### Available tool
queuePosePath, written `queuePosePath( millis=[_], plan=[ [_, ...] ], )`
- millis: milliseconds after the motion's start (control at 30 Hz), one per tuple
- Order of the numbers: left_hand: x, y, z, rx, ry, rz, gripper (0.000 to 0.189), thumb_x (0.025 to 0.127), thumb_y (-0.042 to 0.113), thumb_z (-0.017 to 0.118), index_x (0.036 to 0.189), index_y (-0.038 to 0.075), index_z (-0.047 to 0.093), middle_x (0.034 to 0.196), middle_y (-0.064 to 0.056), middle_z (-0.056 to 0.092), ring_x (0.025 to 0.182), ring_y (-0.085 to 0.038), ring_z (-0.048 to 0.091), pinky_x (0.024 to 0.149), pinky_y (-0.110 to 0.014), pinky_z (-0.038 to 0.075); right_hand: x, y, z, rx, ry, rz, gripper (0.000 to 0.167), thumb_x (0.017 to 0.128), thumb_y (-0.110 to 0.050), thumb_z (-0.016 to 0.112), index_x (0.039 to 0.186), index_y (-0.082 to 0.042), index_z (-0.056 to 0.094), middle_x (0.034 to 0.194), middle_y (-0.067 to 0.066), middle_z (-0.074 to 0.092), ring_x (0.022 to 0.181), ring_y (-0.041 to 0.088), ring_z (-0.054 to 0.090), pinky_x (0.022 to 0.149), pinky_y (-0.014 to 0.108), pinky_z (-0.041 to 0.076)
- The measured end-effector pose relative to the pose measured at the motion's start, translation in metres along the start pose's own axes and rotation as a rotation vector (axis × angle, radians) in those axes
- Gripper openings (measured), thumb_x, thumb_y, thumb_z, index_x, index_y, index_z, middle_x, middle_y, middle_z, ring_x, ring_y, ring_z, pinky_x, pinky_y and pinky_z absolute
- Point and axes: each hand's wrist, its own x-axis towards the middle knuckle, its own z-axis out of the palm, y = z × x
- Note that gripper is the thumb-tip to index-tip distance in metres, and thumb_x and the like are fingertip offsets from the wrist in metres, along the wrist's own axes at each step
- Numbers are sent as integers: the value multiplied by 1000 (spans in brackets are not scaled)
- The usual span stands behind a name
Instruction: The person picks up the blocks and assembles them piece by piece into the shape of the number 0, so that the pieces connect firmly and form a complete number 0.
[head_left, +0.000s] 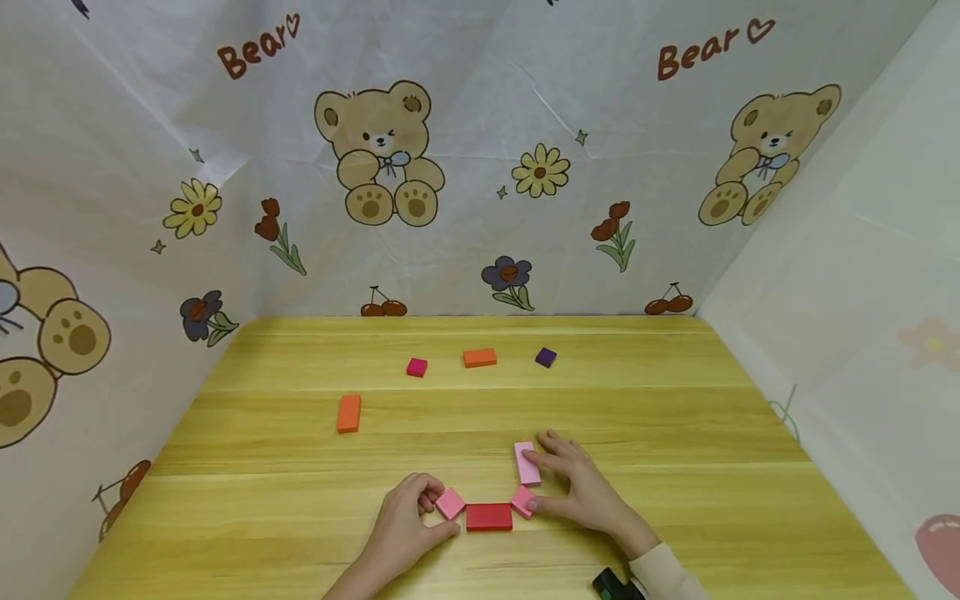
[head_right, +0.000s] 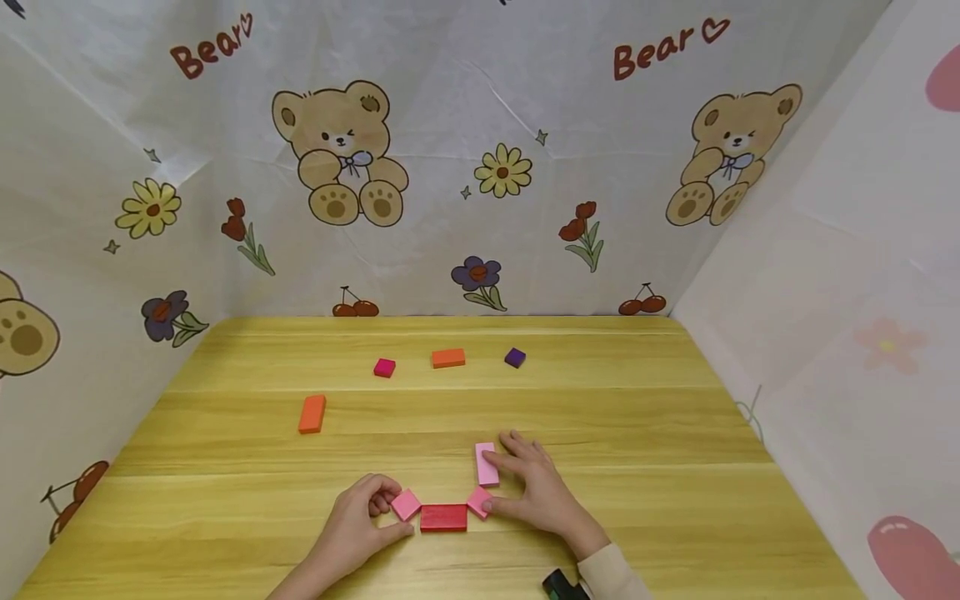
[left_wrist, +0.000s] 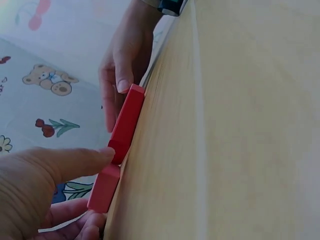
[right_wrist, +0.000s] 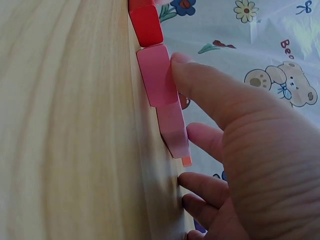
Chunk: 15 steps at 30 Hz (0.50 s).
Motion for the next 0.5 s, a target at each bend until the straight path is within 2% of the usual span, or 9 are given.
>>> queuePosePath(
  millis=[133, 200, 367, 433, 500],
  plan=[
    [2, 3, -9, -39, -30, -13, 46, 67, 25, 90, 101, 9, 63, 88, 4, 57, 76, -5, 49, 68, -20, 47, -1, 1, 1, -5, 1, -8, 63, 78, -44, 79, 133, -18, 62, 149, 22, 44, 143, 45, 29, 113, 67, 16],
    [5, 6, -15, -52, -13, -35, 45, 69, 25, 89, 102, 8, 64, 90, 1, 58, 77, -8, 51, 69, -21, 48, -1, 1, 1, -3, 2, -8, 63, 78, -44, 80, 133, -18, 62, 149, 22, 44, 143, 45, 29, 112, 67, 16],
    [23, 5, -42, -15, 149, -72, 43, 72, 21, 87, 106, 7, 67, 98, -7, 61, 88, -17, 55, 78, -31, 52, -1, 1, 1, 6, 3, -2, 63, 78, -43, 80, 133, -18, 63, 149, 22, 43, 143, 45, 28, 113, 68, 15],
    [31, 0, -57, 4, 219, -93, 46, 74, 18, 86, 113, 5, 65, 107, -11, 60, 96, -23, 55, 84, -38, 50, -1, 2, 1, 9, -1, 0, 63, 78, -44, 79, 133, -17, 63, 149, 22, 43, 143, 45, 28, 113, 68, 14],
    [39, -8, -74, 17, 257, -124, 53, 77, 17, 83, 123, 3, 60, 119, -16, 55, 106, -30, 53, 89, -46, 47, -1, 2, 0, 9, -6, 4, 63, 78, -45, 79, 133, -18, 63, 149, 21, 43, 144, 44, 28, 113, 67, 14]
  ],
)
